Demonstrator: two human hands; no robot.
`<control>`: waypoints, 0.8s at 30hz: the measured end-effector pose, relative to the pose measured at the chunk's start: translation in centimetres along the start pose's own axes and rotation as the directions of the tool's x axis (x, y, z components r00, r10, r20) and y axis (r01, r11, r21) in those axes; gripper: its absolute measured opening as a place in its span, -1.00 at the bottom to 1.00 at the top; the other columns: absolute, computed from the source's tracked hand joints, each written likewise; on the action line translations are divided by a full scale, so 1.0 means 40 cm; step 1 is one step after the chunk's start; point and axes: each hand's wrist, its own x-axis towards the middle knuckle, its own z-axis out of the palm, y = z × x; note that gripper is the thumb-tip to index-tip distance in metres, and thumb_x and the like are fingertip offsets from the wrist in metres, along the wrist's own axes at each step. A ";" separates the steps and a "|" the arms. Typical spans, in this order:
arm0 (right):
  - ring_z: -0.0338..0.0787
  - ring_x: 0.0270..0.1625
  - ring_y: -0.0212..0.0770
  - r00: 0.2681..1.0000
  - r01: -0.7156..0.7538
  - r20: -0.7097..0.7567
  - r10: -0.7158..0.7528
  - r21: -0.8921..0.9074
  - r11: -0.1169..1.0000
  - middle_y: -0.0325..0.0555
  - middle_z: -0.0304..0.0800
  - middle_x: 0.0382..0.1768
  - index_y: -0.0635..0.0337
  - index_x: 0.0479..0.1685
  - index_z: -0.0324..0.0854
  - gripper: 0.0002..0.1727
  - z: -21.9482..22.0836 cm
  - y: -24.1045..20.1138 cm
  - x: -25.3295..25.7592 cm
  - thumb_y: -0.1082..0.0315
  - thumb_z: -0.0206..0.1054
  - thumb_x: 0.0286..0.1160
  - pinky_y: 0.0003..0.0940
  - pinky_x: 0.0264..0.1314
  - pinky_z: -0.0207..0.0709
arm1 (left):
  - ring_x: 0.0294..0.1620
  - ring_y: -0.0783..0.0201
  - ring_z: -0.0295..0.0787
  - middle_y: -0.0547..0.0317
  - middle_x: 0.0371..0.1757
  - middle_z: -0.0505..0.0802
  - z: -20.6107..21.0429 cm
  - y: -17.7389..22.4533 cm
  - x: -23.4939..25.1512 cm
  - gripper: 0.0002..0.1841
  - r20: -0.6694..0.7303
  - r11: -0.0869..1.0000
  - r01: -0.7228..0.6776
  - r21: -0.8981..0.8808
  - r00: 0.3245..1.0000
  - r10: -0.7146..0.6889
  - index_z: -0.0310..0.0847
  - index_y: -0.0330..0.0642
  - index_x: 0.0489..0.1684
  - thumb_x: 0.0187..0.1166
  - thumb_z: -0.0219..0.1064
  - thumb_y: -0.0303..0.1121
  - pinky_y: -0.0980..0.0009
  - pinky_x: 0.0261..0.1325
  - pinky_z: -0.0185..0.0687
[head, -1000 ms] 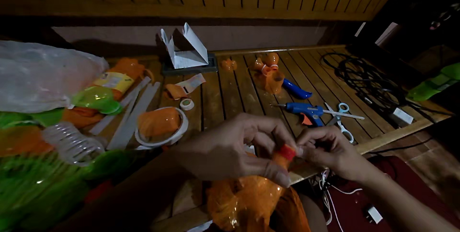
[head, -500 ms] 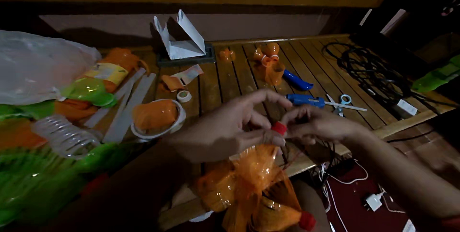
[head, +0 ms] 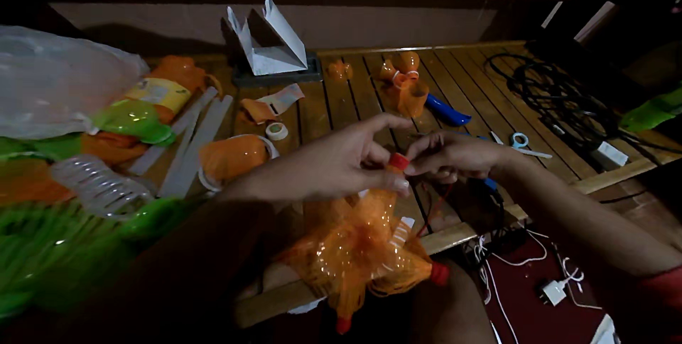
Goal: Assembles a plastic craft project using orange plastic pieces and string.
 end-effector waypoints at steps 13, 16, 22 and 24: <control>0.30 -0.76 -0.66 0.985 0.031 -0.169 -0.034 -0.019 0.999 -0.53 0.32 -0.74 0.10 -0.23 0.66 -0.71 -0.019 0.024 0.043 0.43 0.01 0.76 -0.76 -0.72 0.23 | -0.23 0.48 0.89 0.12 -0.19 0.92 -0.003 0.001 0.026 -0.37 -0.131 0.979 0.205 -0.026 0.970 -0.206 0.33 -0.33 0.50 0.44 0.52 -0.51 0.61 -0.10 0.77; 0.25 -0.78 -0.65 0.982 0.037 -0.184 -0.037 0.000 0.999 -0.53 0.28 -0.77 0.09 -0.25 0.65 -0.69 -0.022 0.034 0.045 0.44 -0.01 0.76 -0.75 -0.74 0.20 | -0.25 0.52 0.86 0.17 -0.25 0.90 -0.004 0.008 0.027 -0.65 -0.156 0.971 0.236 -0.031 0.959 -0.237 0.56 -0.40 0.18 0.49 0.48 -0.50 0.64 -0.12 0.74; 0.52 -0.55 -0.61 0.971 0.118 -0.206 -0.124 -0.041 0.992 -0.47 0.63 -0.50 0.13 -0.19 0.66 -0.75 -0.008 0.041 0.031 0.51 0.04 0.72 -0.69 -0.45 0.44 | -0.27 0.51 0.83 0.18 -0.32 0.88 -0.005 0.010 0.027 -0.70 -0.162 0.976 0.215 0.042 0.965 -0.206 0.56 -0.37 0.10 0.51 0.48 -0.46 0.62 -0.15 0.69; 0.73 -0.35 -0.56 0.964 0.146 -0.211 -0.163 -0.092 0.985 -0.43 0.79 -0.35 0.16 -0.20 0.70 -0.75 -0.002 0.042 0.025 0.55 0.09 0.68 -0.62 -0.20 0.65 | -0.32 0.51 0.83 0.20 -0.38 0.87 -0.001 0.008 0.025 -0.72 -0.152 0.980 0.195 0.035 0.970 -0.187 0.57 -0.36 0.06 0.49 0.49 -0.47 0.63 -0.20 0.71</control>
